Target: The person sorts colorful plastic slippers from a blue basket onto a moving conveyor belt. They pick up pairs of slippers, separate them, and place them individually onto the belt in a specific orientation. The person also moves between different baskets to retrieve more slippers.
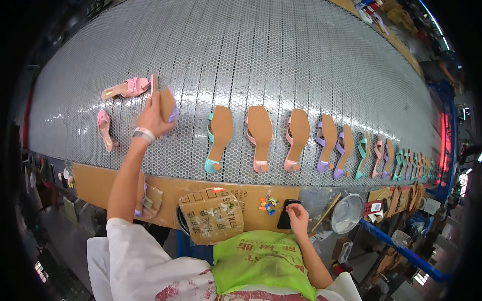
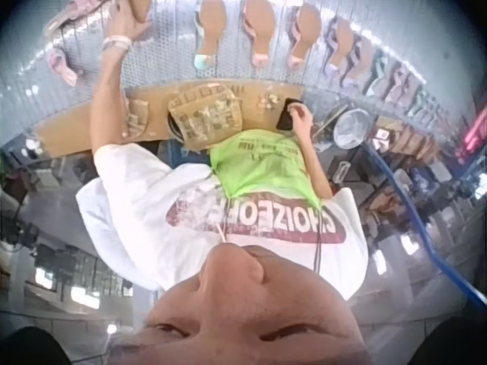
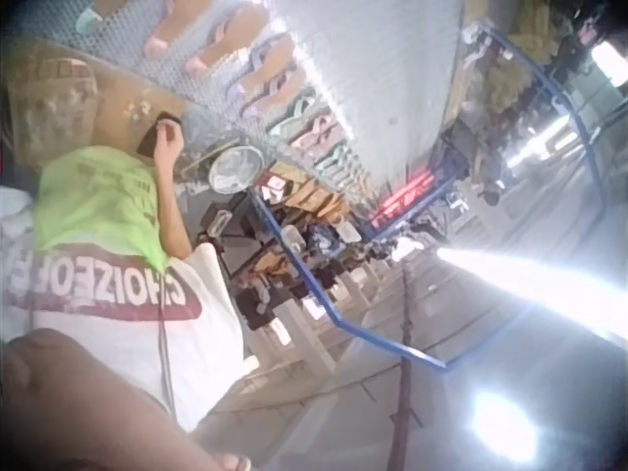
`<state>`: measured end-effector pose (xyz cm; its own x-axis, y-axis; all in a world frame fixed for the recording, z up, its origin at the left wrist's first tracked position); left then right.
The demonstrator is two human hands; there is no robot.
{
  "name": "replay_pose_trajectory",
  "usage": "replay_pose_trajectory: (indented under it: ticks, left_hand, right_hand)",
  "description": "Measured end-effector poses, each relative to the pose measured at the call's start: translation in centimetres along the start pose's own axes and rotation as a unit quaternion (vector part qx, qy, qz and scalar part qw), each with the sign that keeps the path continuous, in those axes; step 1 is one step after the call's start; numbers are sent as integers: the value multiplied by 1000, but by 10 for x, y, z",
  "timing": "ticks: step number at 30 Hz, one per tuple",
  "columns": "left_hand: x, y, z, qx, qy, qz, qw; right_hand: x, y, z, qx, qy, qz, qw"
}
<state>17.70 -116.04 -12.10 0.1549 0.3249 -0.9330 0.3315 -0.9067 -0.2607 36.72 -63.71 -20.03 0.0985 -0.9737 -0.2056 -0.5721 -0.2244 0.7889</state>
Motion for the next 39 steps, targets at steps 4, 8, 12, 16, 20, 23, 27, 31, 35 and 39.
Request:
replay_pose_trajectory:
  ticks: [4,8,12,16,20,23,27,31,35,39]
  left_hand:
    - [31,-7,17,-108,120,148,976]
    - [88,28,34,-162,136,8,977]
    - [103,30,6,-140,51,-28,988]
    - [131,37,-31,-146,18,-58,988]
    - [139,37,-40,-196,81,-79,974]
    - [151,52,-43,-169,125,-75,975]
    - [150,61,-55,-148,155,-93,972]
    - [157,82,-56,-166,176,-126,962]
    - [169,100,-56,-164,180,-155,957]
    - [156,100,-57,-166,158,-120,966]
  right_hand:
    - [3,10,0,3,16,28,999]
    - [0,5,-6,-14,14,24,1000]
    - [-7,-2,-20,5,-10,39,999]
    - [-6,-13,-23,18,3,14,1000]
    - [6,-2,-22,18,20,14,1000]
    - [10,9,-21,12,17,18,1000]
    - [0,6,-27,16,-6,14,1000]
    - [2,7,-28,-1,4,20,1000]
    - [14,12,-29,-1,11,32,999]
    - [22,10,-30,9,16,38,999]
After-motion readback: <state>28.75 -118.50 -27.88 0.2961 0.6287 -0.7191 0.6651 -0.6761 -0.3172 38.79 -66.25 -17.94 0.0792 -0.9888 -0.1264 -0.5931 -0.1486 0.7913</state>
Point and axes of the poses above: each hand's wrist, its own z-axis towards the middle knuckle, its own x-axis out of the palm, y = z × x, the point moved 5 cm from there along z, towards the middle knuckle, and after that the axes turned 1 degree about z, right-handed, at the moved point
